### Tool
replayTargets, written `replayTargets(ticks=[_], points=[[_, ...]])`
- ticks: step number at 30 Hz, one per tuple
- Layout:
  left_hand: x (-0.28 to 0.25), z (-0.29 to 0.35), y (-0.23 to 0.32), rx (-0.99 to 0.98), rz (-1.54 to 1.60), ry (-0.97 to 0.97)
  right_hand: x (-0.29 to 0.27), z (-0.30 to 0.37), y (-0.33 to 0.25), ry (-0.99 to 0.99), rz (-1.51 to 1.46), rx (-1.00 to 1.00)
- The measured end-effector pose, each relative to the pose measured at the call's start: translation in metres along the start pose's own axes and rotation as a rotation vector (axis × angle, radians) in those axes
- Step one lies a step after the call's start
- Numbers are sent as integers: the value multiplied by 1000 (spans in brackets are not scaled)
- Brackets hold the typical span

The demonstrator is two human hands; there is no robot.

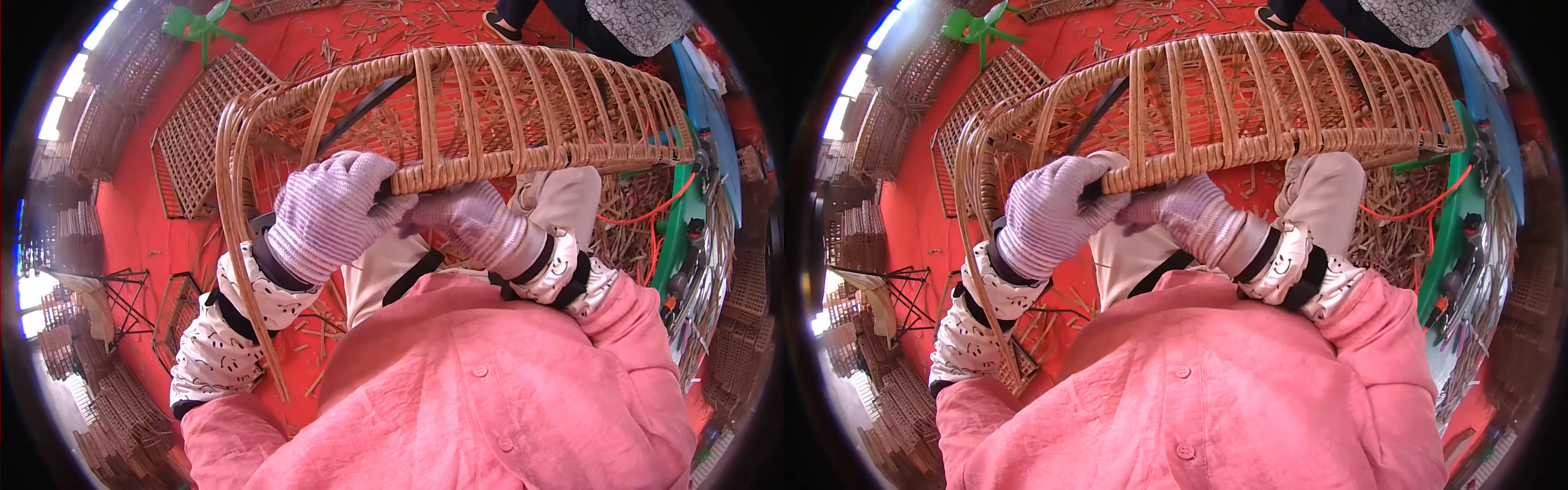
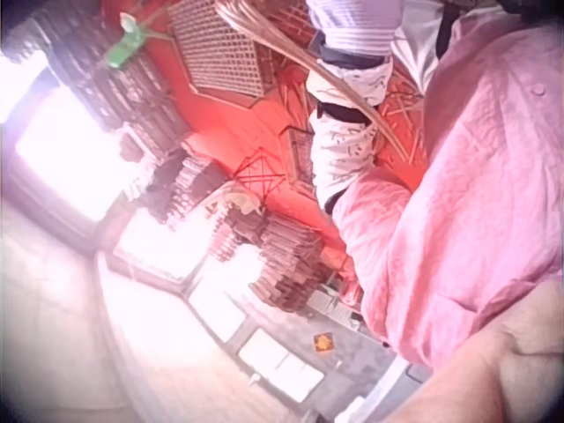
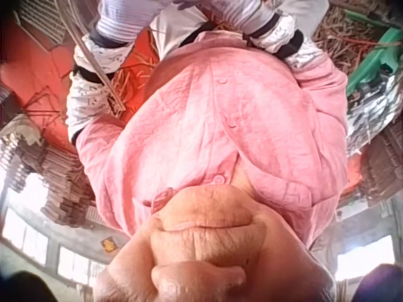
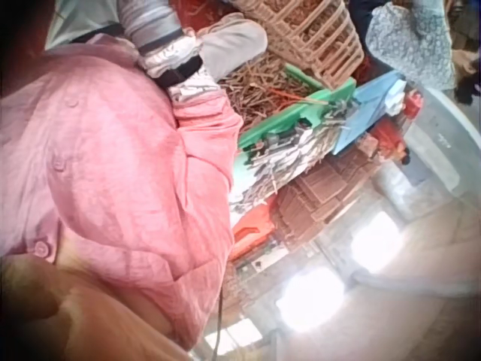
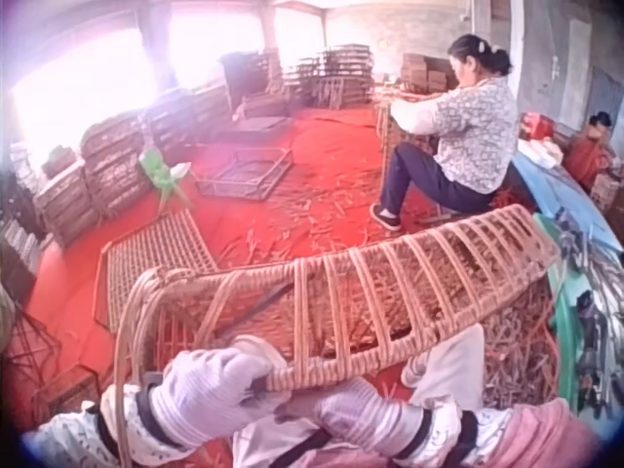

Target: The recorder is weaving bamboo or wood strips onto a furniture frame using a pneumatic stapler.

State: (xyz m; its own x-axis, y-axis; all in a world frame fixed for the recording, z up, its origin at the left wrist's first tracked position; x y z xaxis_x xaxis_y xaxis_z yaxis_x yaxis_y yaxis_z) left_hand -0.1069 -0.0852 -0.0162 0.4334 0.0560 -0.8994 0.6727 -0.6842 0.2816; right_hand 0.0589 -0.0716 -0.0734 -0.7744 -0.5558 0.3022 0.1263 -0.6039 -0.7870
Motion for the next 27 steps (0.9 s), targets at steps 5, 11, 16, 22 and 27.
replayTargets(ticks=[5,11,16,22,27], points=[[-5,2,-11,-128,346,48,11,10,-2,-148,-479,-317],[-18,-7,-31,-347,645,-56,8,1,2,-146,-448,-428],[-20,-10,-19,-450,727,-71,6,1,2,-129,-377,-425],[-18,5,-3,218,192,145,4,7,-1,-183,-440,-309],[-9,6,9,77,180,256,-15,29,-8,-184,-546,-313]])
Point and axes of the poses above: each hand's wrist, its own z-axis away from the middle knuckle, its own x-axis out of the palm, y = z × x, the point moved 1 cm from there along -z, towards the middle knuckle, and after that the axes turned 10 degrees about x, right-handed, at the moved point
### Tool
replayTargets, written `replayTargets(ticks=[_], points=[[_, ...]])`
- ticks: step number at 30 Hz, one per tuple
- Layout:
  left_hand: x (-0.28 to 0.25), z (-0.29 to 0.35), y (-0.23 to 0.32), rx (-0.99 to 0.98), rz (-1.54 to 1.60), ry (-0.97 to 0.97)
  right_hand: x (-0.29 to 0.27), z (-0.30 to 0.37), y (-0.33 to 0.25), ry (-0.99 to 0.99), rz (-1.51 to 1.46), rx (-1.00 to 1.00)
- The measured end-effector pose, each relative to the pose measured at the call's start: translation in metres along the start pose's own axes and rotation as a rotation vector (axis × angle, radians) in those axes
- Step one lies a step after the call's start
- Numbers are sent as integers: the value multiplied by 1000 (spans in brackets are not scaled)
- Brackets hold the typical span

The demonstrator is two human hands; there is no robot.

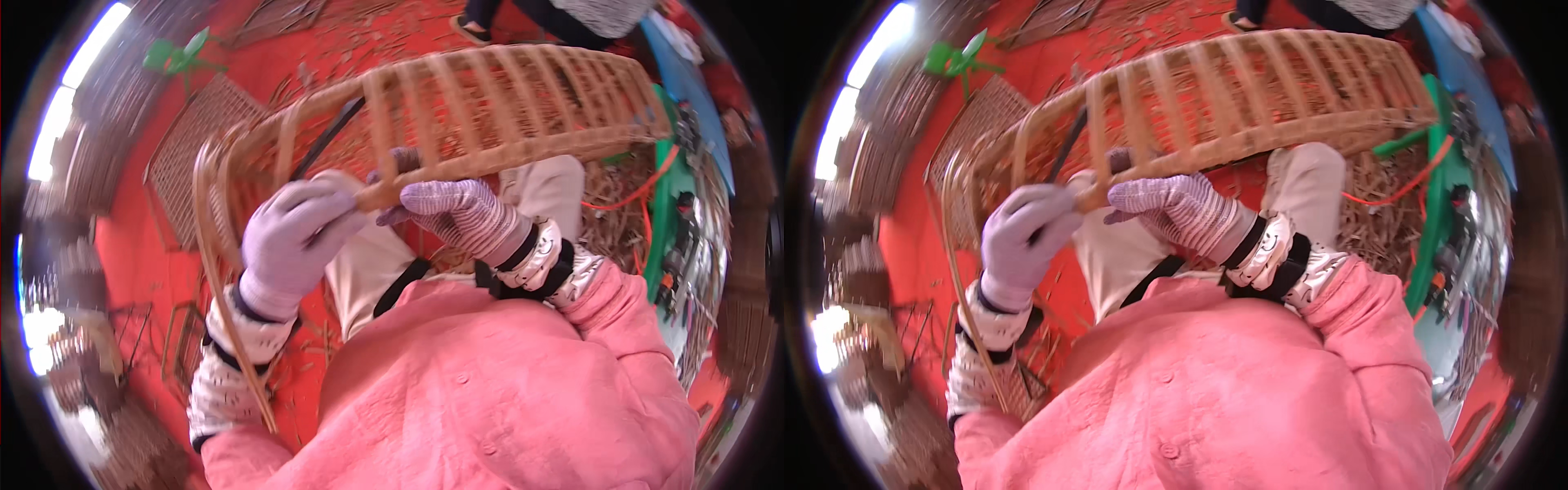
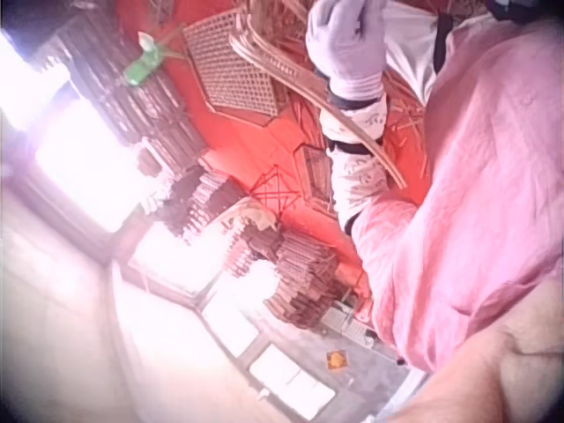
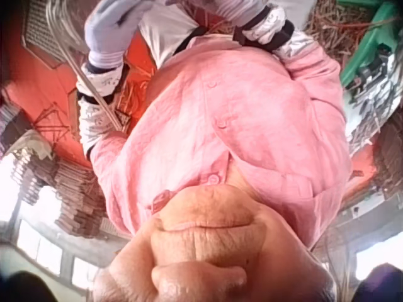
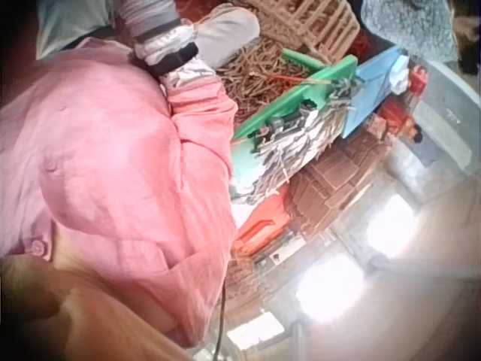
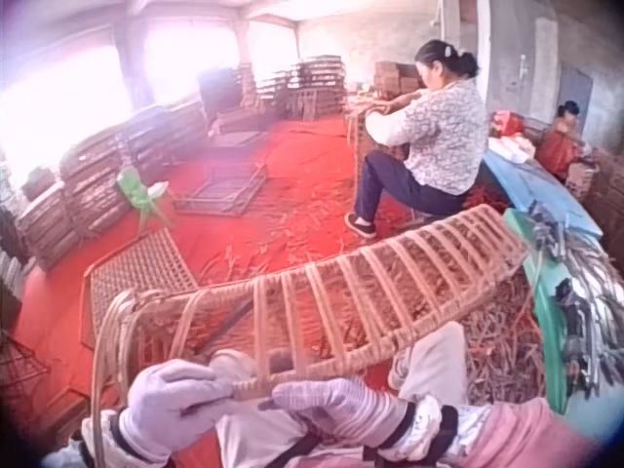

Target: The recorder is weaving bamboo or wood strips onto a furniture frame using a pneumatic stapler.

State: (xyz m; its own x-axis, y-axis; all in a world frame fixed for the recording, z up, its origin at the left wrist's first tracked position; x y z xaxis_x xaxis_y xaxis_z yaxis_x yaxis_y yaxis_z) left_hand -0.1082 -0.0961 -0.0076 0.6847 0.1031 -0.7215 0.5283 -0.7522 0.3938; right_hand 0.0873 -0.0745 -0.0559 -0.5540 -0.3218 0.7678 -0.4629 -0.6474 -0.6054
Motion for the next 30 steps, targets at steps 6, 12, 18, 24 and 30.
replayTargets(ticks=[6,12,18,24,30], points=[[7,7,5,-196,-40,68,-32,43,-39,277,-327,-365],[13,3,-1,192,-263,104,-50,42,-46,215,-374,-336],[46,-37,-11,289,-122,67,-75,76,-59,382,-387,-408],[58,-71,-43,322,-5,41,-73,155,-86,536,196,-228],[49,-86,-76,127,124,-37,-154,288,-149,1892,1607,-55]])
Point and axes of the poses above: each hand's wrist, its own z-axis away from the middle knuckle, its own x-axis out of the palm, y = z × x, the point moved 1 cm from there along -z, towards the middle knuckle, and after that the axes turned 10 degrees about x, right-handed, at the moved point
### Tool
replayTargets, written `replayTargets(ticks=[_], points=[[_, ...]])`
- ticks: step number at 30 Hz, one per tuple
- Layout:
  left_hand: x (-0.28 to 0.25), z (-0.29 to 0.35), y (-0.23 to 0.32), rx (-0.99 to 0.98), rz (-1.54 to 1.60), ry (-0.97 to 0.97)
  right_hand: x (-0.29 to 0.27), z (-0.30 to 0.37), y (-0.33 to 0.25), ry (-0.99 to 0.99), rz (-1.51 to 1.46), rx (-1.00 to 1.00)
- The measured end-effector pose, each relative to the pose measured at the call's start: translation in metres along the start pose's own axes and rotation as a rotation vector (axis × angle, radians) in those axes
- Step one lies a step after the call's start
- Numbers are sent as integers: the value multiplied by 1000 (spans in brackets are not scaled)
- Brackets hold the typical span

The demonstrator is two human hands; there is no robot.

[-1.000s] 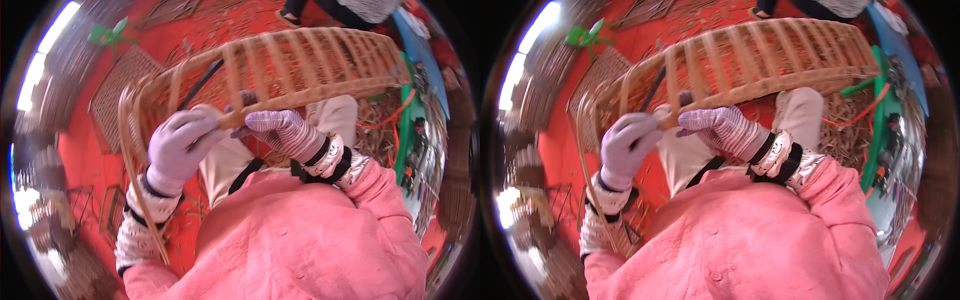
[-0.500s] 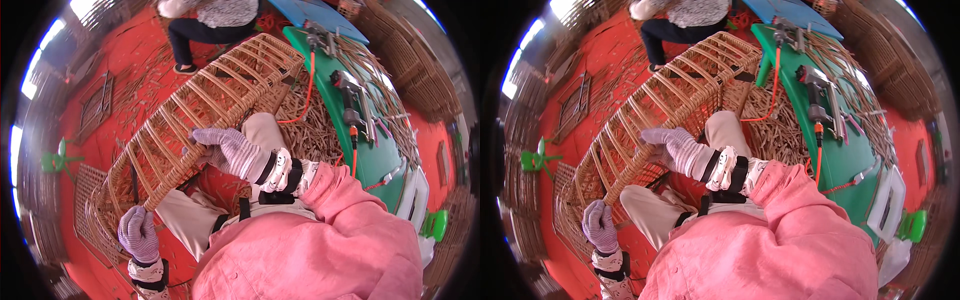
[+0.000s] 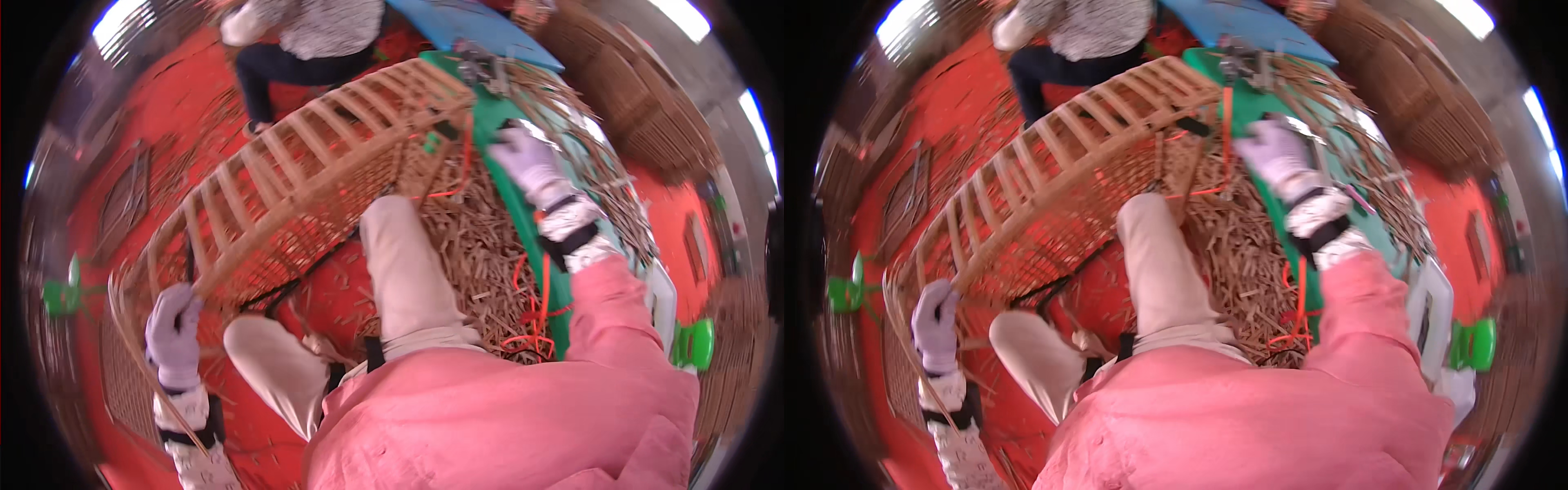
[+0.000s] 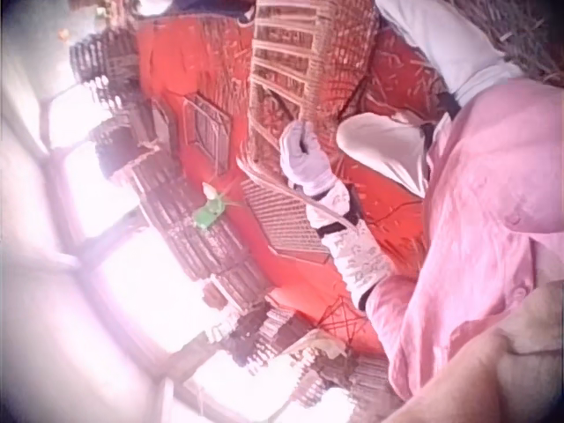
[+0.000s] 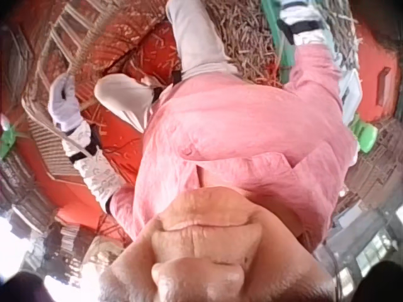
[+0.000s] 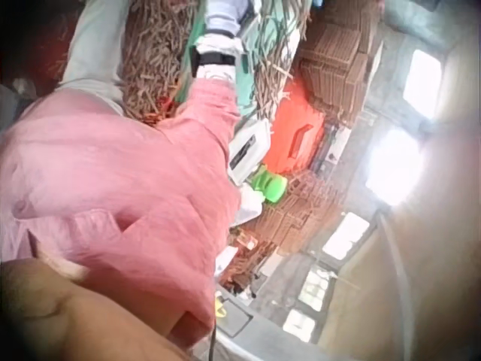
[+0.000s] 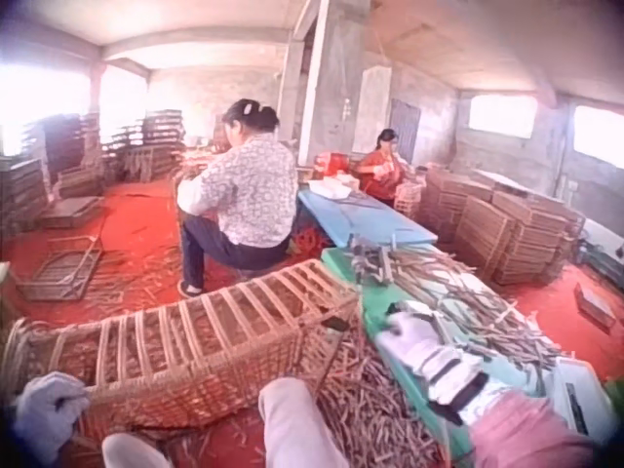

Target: The recorder is weaving bamboo or wood strips onto a furniture frame using a pneumatic stapler.

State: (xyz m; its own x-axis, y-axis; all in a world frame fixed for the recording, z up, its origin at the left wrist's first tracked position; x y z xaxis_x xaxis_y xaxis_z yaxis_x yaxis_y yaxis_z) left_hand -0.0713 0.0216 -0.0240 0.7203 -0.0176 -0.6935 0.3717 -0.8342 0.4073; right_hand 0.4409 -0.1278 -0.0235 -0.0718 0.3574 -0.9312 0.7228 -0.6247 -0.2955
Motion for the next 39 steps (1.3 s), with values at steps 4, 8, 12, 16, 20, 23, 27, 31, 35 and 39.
replayTargets(ticks=[4,8,12,16,20,23,27,31,35,39], points=[[21,-21,-4,-49,72,-10,-3,-28,109,-135,284,376],[14,-23,-25,-121,100,33,69,-80,170,-315,29,501],[8,-22,-24,-179,167,22,77,-89,173,-349,-108,426],[13,-6,6,-5,122,23,77,-86,185,-366,-193,451],[20,9,27,100,-106,115,65,-79,175,-410,-261,483],[22,13,24,120,-265,170,60,-89,182,-440,-329,418],[31,11,39,188,-309,205,-51,-27,97,-546,-1124,526],[45,19,68,195,-431,243,-109,17,2,-528,-1250,378],[42,23,79,168,-367,283,-115,42,-70,-702,-1022,257],[47,38,78,193,-248,323,-119,92,-171,-844,-648,19]])
Point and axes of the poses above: each hand's wrist, its own z-axis away from the middle knuckle, its own x-axis out of the palm, y = z × x, the point moved 1 cm from there along -z, towards the middle knuckle, and after that the axes turned 10 degrees about x, right-handed, at the moved point
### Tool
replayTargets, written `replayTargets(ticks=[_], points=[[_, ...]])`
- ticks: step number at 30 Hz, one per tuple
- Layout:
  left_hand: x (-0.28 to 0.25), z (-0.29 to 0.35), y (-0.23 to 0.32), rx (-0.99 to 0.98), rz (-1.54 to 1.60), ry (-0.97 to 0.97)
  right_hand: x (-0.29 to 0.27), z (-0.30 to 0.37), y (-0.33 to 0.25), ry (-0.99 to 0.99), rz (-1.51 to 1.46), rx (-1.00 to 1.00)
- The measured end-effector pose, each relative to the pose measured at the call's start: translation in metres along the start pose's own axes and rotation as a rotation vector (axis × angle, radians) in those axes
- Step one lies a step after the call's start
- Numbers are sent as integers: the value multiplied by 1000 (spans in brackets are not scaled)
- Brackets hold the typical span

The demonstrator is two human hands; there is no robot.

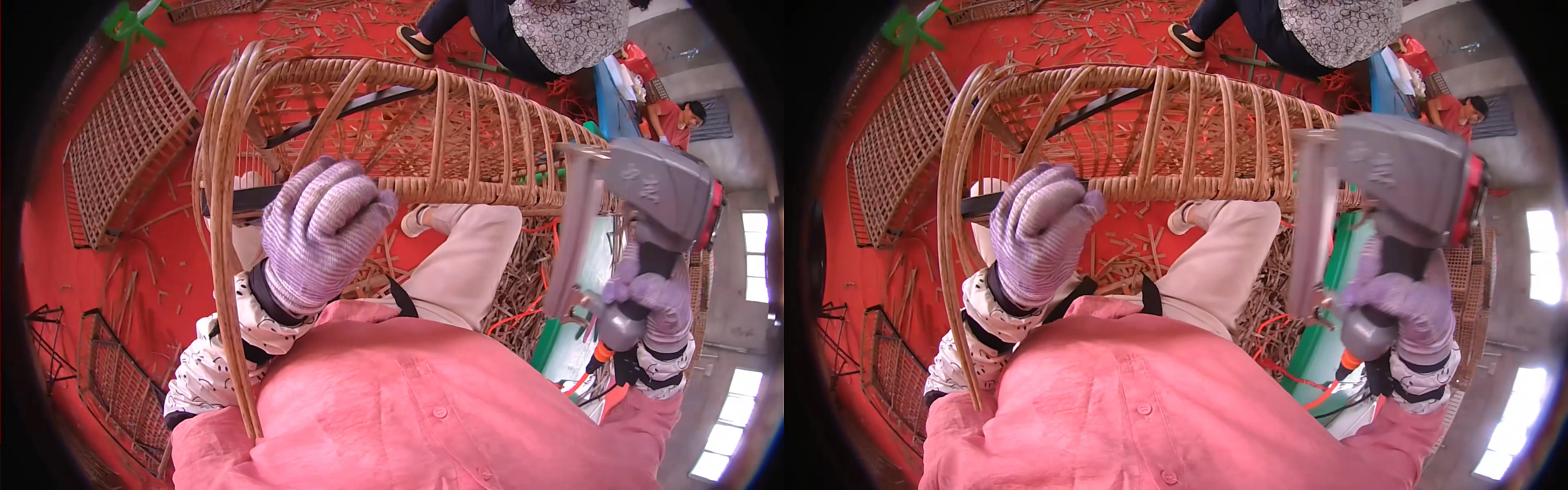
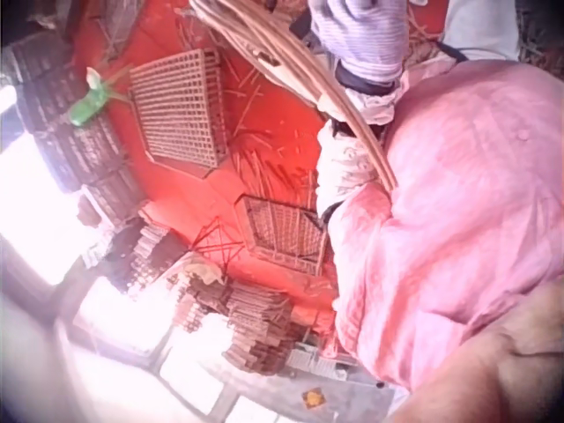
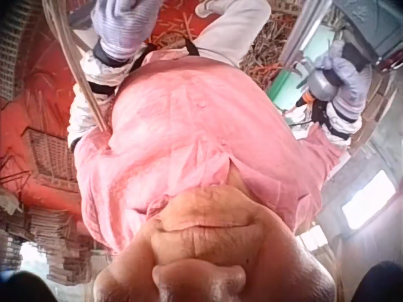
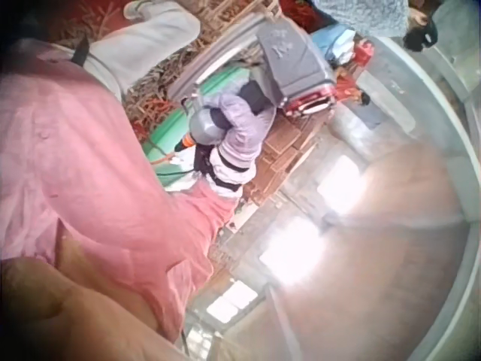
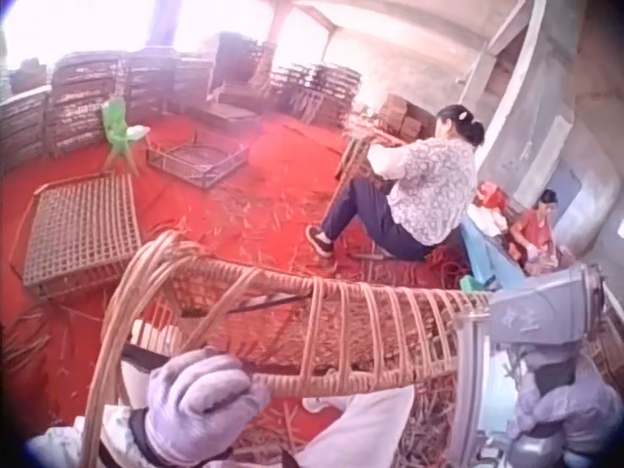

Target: The recorder is weaving bamboo or wood strips onto a furniture frame using a pneumatic stapler.

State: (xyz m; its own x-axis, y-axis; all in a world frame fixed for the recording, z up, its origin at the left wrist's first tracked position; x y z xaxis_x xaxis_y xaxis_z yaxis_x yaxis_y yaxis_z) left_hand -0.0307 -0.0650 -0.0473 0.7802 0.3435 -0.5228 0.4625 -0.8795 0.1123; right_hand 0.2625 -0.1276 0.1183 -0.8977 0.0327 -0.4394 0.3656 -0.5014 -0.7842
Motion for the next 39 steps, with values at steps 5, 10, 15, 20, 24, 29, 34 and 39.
replayTargets(ticks=[5,10,15,20,24,29,34,39], points=[[0,2,-4,54,-23,55,48,-4,-23,-320,274,25],[2,2,-6,56,6,61,65,-3,-37,-377,416,181],[1,1,-5,65,7,60,75,-1,-43,-371,468,292],[4,6,-4,19,-5,53,81,0,-51,-358,501,380],[6,9,-6,-67,41,51,83,-1,-53,-344,518,459],[10,13,-7,35,30,123,87,-6,-55,-305,536,597],[-6,12,-8,-79,174,13,92,-5,-86,-350,609,581],[-16,-11,-8,-292,120,43,89,4,-71,-453,393,353]])
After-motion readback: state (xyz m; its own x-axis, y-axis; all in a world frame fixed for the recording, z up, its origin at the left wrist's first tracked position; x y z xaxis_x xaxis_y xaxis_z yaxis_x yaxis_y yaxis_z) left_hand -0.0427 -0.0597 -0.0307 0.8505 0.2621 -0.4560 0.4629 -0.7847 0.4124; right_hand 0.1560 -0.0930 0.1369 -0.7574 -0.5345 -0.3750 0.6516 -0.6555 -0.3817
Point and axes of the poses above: each hand's wrist, its own z-axis away from the middle knuckle, its own x-axis out of the palm, y = z × x, the point moved 1 cm from there along -z, towards the middle knuckle, and after that the axes turned 10 degrees about x, right-handed, at the moved point
